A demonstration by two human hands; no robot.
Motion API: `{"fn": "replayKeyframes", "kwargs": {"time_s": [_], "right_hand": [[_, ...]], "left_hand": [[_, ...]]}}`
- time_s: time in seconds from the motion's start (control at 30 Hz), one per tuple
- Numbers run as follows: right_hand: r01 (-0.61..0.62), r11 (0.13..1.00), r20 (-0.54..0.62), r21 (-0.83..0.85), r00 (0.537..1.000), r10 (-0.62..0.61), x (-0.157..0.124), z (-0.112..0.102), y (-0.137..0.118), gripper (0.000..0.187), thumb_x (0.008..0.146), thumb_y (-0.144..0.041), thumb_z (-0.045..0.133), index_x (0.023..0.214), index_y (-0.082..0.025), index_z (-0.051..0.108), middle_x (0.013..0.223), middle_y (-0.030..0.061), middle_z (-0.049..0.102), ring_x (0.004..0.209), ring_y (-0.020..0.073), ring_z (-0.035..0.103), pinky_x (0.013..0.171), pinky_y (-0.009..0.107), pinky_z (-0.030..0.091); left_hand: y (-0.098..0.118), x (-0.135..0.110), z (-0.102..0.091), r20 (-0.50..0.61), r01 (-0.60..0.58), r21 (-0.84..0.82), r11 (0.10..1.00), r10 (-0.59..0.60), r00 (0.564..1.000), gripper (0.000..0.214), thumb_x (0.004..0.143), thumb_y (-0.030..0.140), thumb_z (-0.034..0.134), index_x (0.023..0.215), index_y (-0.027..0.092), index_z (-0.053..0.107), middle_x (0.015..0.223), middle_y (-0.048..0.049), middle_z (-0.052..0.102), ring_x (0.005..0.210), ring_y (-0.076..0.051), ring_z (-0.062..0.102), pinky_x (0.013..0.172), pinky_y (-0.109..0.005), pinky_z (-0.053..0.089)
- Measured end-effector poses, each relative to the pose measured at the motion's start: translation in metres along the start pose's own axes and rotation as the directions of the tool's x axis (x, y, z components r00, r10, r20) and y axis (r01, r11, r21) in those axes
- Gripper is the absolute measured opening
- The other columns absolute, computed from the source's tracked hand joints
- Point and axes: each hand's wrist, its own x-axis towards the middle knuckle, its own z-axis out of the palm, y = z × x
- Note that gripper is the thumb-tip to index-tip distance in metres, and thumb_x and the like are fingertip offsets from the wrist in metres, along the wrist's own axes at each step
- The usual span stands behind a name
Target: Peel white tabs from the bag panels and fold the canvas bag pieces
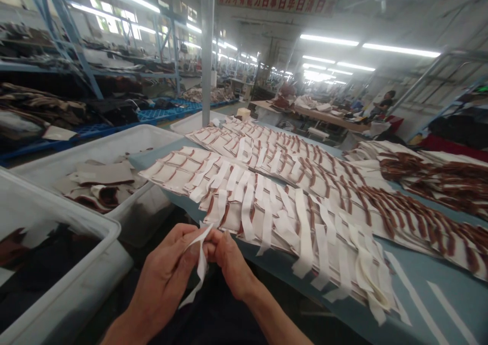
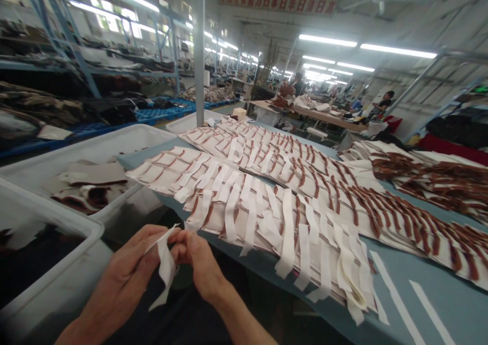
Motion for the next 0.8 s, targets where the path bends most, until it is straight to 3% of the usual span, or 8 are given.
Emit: {"fn": "replayKeyframes", "kwargs": {"time_s": [0.1,0.2,0.27,0.37,0.43,0.53,0.73,0.8], "right_hand": [[-0.159,0.984,0.065,0.076,0.986,0.154,0.005,0.004,0.004,0.089,0.077,-0.102,0.041,0.091,-0.016,0.063,0.057,-0.0020,0.057,0.046,0.0114,0.049,0.053,0.026,0.047],[-0.209,0.970,0.117,0.126,0.974,0.195,0.005,0.010,0.004,0.090,0.070,-0.103,0.047,0.084,-0.016,0.063,0.051,-0.0024,0.056,0.037,0.0103,0.046,0.039,0.023,0.042],[-0.202,0.971,0.101,0.126,0.977,0.190,0.003,0.012,0.002,0.085,0.069,-0.100,0.057,0.077,-0.015,0.063,0.051,-0.0014,0.058,0.035,0.0099,0.047,0.035,0.022,0.040],[-0.182,0.979,0.013,0.094,0.983,0.181,0.000,0.015,-0.003,0.070,0.073,-0.086,0.072,0.070,-0.017,0.062,0.045,-0.0051,0.053,0.032,0.0067,0.041,0.034,0.019,0.040],[-0.145,0.987,-0.051,0.070,0.988,0.148,-0.003,0.016,-0.006,0.062,0.079,-0.078,0.074,0.071,-0.017,0.061,0.039,-0.0093,0.045,0.029,0.0043,0.031,0.035,0.017,0.040],[-0.083,0.995,-0.144,0.061,0.985,0.091,-0.008,0.021,-0.010,0.058,0.083,-0.074,0.073,0.074,-0.018,0.061,0.036,-0.0125,0.037,0.029,0.0027,0.024,0.034,0.015,0.036],[-0.093,0.996,-0.246,0.013,0.965,0.094,-0.030,0.036,-0.012,0.060,0.085,-0.076,0.069,0.080,-0.017,0.062,0.038,-0.0122,0.038,0.030,0.0031,0.026,0.033,0.015,0.029],[-0.136,0.990,-0.260,-0.023,0.957,0.125,-0.043,0.036,-0.011,0.060,0.087,-0.077,0.066,0.082,-0.017,0.061,0.038,-0.0117,0.038,0.031,0.0038,0.028,0.032,0.016,0.025]], "left_hand": [[-0.007,0.002,-0.006,0.004,0.073,-0.107,0.992,-0.073,0.997,0.038,0.109,0.045,0.048,0.122,0.026,0.079,0.125,-0.0091,0.070,0.110,-0.024,0.071,0.095,-0.028,0.058],[-0.021,0.000,-0.002,0.022,0.171,-0.238,0.956,-0.171,0.985,0.045,0.105,0.055,0.053,0.117,0.023,0.081,0.126,-0.0113,0.072,0.105,-0.026,0.074,0.097,-0.033,0.061],[-0.028,-0.004,0.004,0.110,0.280,-0.358,0.891,-0.257,0.960,0.051,0.104,0.060,0.052,0.123,0.021,0.078,0.110,-0.0114,0.078,0.082,-0.024,0.077,0.079,-0.033,0.066],[-0.032,-0.006,0.012,0.231,0.399,-0.457,0.795,-0.327,0.916,0.058,0.104,0.063,0.049,0.133,0.018,0.072,0.071,-0.0049,0.076,0.050,-0.021,0.069,0.052,-0.030,0.061],[-0.029,-0.003,0.015,0.170,0.350,-0.405,0.844,-0.307,0.936,0.055,0.103,0.062,0.052,0.125,0.017,0.075,0.066,-0.0040,0.074,0.051,-0.021,0.069,0.054,-0.029,0.060],[-0.024,0.001,0.017,-0.013,0.175,-0.218,0.960,-0.182,0.983,0.044,0.103,0.053,0.056,0.106,0.016,0.081,0.078,-0.0057,0.078,0.064,-0.020,0.072,0.064,-0.027,0.060],[-0.032,-0.001,0.021,-0.165,0.011,0.000,1.000,-0.011,0.986,0.035,0.107,0.035,0.045,0.102,0.015,0.073,0.055,0.0044,0.064,0.040,-0.013,0.057,0.042,-0.021,0.044],[-0.038,-0.002,0.020,-0.184,-0.050,0.081,0.995,0.064,0.981,0.033,0.108,0.031,0.042,0.102,0.016,0.071,0.055,0.0052,0.065,0.038,-0.012,0.056,0.041,-0.020,0.044]]}}
